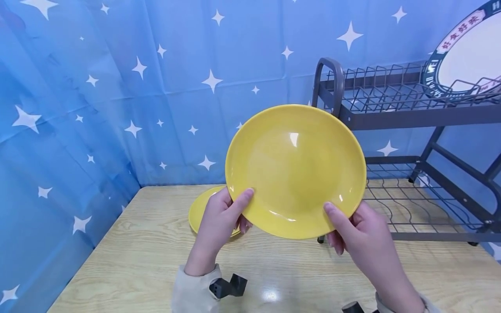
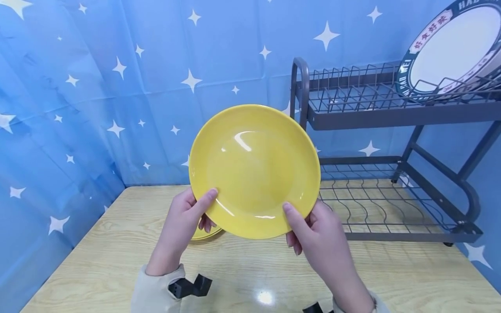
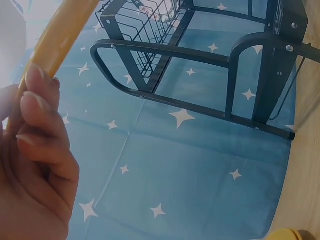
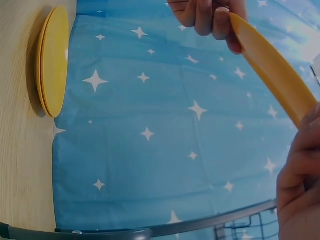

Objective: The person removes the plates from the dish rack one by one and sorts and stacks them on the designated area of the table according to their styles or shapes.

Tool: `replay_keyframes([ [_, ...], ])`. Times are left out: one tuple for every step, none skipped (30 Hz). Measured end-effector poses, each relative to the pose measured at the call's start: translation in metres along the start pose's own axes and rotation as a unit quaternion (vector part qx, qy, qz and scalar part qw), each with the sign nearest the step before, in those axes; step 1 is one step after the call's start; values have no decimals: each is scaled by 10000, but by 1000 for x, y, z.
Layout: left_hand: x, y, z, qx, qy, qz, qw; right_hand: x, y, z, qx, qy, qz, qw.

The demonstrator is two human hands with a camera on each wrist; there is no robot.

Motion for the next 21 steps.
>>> replay_keyframes([
  [1,0,0,-5,11,38,10000,-1,0,1,-16,-25,-10,10000],
  [2,1,-1,-4,19,70,10000,-1,0,1,-58,-42,-35,10000],
  [3,-2,0,-23,16,74,10000,-2,1,2,-95,-60,-68,9999],
  [3,-3,0,-15,34,98,9999,-2,1,2,-140,-71,-110,9998],
  [4,-3,0,-12,45,128,9999,-2,2,3,-189,-86,-157,9997],
  [4,-4,1,-5,56,149,9999,-2,3,3,-210,-90,-205,9995],
  [4,-4,2,17,60,154,9999,-1,4,3,-223,-84,-246,9994],
  [3,-4,3,32,57,145,9999,-1,5,3,-229,-76,-282,9993],
  [3,-5,3,42,59,137,9999,0,5,3,-202,-72,-304,9993],
  [3,-2,4,73,82,142,9998,0,6,3,-197,-78,-303,9993],
  [3,-2,4,80,94,115,9999,-1,6,4,-159,-90,-297,9994],
  [4,-3,4,76,114,74,9999,-1,6,4,-107,-109,-277,9995],
  [5,-4,5,76,144,24,9999,-2,6,5,-89,-133,-256,9995],
  [7,-5,5,72,182,-23,9998,-4,6,5,-57,-160,-223,9996],
  [9,-8,5,68,224,-56,9997,-5,6,6,-18,-192,-185,9996],
  [10,-10,6,62,269,-92,9996,-6,6,6,-16,-223,-155,9996],
  [12,-13,6,59,306,-125,9994,-7,6,7,11,-248,-134,9996],
  [14,-17,6,55,345,-150,9993,-8,6,7,27,-267,-108,9996],
  [16,-20,7,56,383,-174,9991,-9,6,7,34,-278,-88,9996],
  [17,-23,7,37,409,-178,9990,-9,5,7,61,-281,-78,9996],
  [19,-25,8,15,432,-186,9989,-9,5,7,83,-287,-73,9995],
])
Point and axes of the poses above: each hand's wrist, its own z-axis towards the middle knuckle, its own x-axis out of the back of the hand, y = z × x, the point moved 4 cm from there along z, towards the middle knuckle, and after that the axes turned 1 degree about -z, right-handed, at the moved point
